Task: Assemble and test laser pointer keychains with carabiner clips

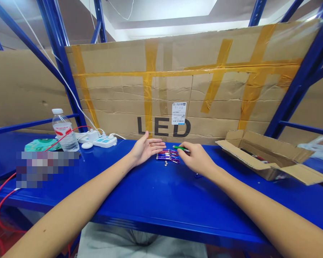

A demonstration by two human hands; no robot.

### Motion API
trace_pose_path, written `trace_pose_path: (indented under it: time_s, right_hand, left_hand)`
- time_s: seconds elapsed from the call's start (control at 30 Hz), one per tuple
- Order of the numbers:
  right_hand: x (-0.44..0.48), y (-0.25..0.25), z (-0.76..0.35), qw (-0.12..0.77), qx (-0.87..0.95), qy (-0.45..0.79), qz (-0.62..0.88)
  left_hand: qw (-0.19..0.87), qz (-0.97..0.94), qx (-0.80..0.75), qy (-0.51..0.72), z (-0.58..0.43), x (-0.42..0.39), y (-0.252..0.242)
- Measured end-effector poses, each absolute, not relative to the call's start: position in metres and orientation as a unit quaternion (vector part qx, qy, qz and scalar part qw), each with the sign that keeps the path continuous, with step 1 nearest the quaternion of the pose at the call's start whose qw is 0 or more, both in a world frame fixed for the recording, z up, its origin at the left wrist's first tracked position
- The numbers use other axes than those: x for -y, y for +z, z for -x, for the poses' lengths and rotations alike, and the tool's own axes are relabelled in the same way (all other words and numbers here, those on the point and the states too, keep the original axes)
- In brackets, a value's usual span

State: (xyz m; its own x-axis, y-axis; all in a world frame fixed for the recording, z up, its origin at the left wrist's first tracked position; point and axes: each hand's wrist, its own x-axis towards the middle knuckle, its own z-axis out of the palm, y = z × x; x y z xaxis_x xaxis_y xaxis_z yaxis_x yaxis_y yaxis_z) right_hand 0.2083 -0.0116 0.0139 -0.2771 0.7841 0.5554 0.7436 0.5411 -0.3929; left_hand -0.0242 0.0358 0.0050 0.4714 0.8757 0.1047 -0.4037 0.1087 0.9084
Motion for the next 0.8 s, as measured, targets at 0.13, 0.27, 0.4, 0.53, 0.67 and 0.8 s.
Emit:
trace_pose_path:
  time_s: [0.13,0.27,0.4,0.53,0.67,0.8]
  right_hand:
    - [0.011,0.014,-0.209,0.369,0.798,0.015,0.475]
    - [0.012,0.014,-0.208,0.330,0.810,0.030,0.485]
    - [0.013,0.013,-0.207,0.320,0.812,0.029,0.487]
    - [-0.006,0.012,-0.212,0.320,0.825,0.026,0.465]
    - [-0.058,0.010,-0.211,0.279,0.853,0.021,0.440]
    - [-0.111,0.003,-0.193,0.216,0.856,0.048,0.467]
  left_hand:
    - [0.702,-0.499,-0.233,0.452,0.025,-0.038,0.004]
    - [0.703,-0.495,-0.237,0.453,0.025,-0.036,0.005]
    - [0.699,-0.488,-0.240,0.464,0.022,-0.033,0.006]
    - [0.608,-0.554,-0.277,0.496,0.017,-0.037,0.000]
    - [0.443,-0.633,-0.373,0.514,0.022,-0.049,-0.007]
    - [0.282,-0.697,-0.421,0.508,0.042,-0.057,-0.003]
